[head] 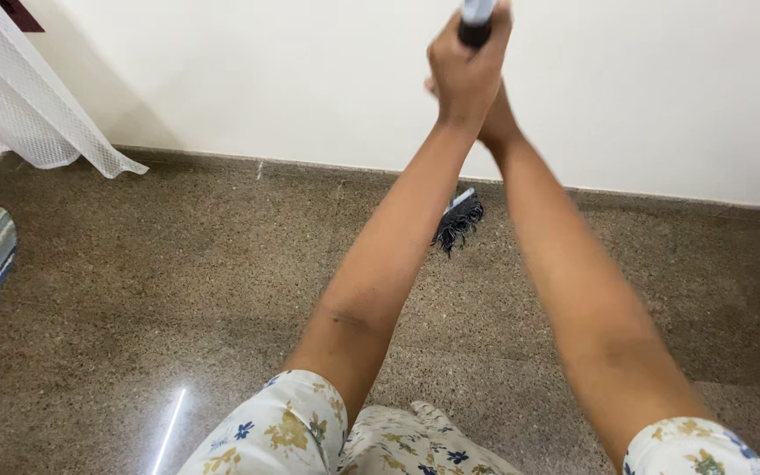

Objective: The person mops the floor by moving a wet mop back and forth across the polished surface near a door and a curtain.

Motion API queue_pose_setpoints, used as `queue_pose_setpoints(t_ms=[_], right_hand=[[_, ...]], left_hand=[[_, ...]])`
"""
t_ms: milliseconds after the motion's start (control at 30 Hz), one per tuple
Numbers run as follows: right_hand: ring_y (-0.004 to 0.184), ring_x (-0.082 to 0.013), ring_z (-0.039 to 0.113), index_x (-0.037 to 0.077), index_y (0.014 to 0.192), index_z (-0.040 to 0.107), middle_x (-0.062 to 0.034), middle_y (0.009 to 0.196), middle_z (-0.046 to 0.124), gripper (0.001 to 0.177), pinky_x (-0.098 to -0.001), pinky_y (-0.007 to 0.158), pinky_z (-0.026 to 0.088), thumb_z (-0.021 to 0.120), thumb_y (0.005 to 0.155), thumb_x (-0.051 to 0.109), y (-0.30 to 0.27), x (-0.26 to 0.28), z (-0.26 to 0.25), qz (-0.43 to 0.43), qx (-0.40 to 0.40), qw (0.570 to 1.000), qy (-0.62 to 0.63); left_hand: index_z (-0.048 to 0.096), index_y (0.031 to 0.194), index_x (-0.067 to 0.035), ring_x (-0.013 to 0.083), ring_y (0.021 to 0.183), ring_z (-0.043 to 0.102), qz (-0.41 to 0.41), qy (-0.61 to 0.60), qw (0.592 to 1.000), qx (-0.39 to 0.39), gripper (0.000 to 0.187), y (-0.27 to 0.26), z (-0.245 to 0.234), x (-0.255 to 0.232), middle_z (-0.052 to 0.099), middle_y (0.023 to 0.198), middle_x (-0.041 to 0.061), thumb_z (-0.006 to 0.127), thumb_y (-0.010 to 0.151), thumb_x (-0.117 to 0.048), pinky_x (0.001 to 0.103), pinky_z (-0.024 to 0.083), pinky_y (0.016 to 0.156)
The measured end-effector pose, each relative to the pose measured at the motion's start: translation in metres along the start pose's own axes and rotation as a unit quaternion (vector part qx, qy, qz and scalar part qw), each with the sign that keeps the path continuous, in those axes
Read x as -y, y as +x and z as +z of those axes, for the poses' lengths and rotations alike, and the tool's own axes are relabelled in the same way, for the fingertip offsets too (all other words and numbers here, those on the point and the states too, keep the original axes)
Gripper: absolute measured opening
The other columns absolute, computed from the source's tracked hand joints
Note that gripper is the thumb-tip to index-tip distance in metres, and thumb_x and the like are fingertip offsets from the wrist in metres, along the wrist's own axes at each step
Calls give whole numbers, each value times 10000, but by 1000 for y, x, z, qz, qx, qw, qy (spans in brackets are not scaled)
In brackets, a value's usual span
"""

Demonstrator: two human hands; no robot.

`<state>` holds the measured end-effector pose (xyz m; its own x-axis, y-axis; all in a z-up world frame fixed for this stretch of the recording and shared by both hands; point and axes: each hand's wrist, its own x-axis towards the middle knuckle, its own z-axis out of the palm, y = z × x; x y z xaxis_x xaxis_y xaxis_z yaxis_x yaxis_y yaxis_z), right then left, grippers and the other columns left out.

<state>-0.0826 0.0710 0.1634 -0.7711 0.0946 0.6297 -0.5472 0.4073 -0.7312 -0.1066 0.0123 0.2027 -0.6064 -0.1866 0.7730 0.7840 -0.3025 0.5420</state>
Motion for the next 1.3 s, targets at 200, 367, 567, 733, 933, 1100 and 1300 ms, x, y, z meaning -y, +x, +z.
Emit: queue_pose_setpoints(t_ms=[200, 367, 567, 733, 933, 1100, 1300], right_hand=[[927, -213, 686, 45, 1079, 638, -108, 1013, 711, 236, -338, 797, 600, 702, 967, 243, -90, -53, 15, 291, 81, 948, -98], [953, -168, 682, 118, 1179, 643, -47, 1088, 691, 198, -311, 791, 593, 583, 1010, 202, -149, -72, 4, 491, 72, 866, -65], [923, -261, 712, 149, 1223, 569, -23, 1236, 646, 408, -362, 718, 626, 578, 857, -29, -169, -97, 14, 523, 19, 851, -43], [1040, -304, 696, 22, 1167, 655, -142, 1123, 747, 152, -382, 832, 556, 598, 1048, 99, -182, -128, 28, 139, 96, 938, -303], [842, -408, 619, -36, 1186, 610, -237, 941, 631, 350, -557, 737, 486, 498, 1101, 285, -157, -49, 28, 439, 25, 893, -98], [935, -228, 690, 36, 1201, 537, -115, 1024, 630, 397, -429, 854, 611, 372, 1038, 359, -160, -29, 30, 599, -170, 730, 282], [884, -231, 672, -40, 1174, 544, -159, 991, 634, 532, -384, 842, 602, 338, 1067, 439, -172, -35, 37, 584, -225, 691, 363]], left_hand=[[563, 691, -122, 45, 522, 447, -143, 34, 986, 85, 337, -95, -44, 25, 514, 579, -67, 703, 971, -248, 263, 339, 476], [524, 657, -126, 53, 509, 386, -234, -22, 963, 132, 393, -130, -61, 21, 472, 568, -66, 710, 984, -239, 262, 277, 476], [552, 657, -124, 50, 482, 437, -305, 26, 945, 120, 361, -118, -59, 9, 492, 544, -74, 680, 973, -244, 263, 356, 447], [564, 693, -83, 48, 571, 418, -254, 12, 961, 106, 365, -123, -56, -4, 490, 599, -65, 690, 1000, -234, 274, 350, 515], [602, 729, -81, 53, 595, 453, -267, -5, 953, 143, 307, -127, -61, -10, 519, 628, -60, 696, 985, -221, 277, 380, 536], [590, 692, -105, 73, 542, 439, -282, -7, 941, 188, 328, -132, -62, 18, 523, 587, -47, 712, 963, -245, 292, 354, 506], [592, 666, -128, 89, 546, 522, -361, -15, 848, 387, 340, -130, -60, 22, 578, 599, -57, 783, 864, -330, 316, 501, 582]])
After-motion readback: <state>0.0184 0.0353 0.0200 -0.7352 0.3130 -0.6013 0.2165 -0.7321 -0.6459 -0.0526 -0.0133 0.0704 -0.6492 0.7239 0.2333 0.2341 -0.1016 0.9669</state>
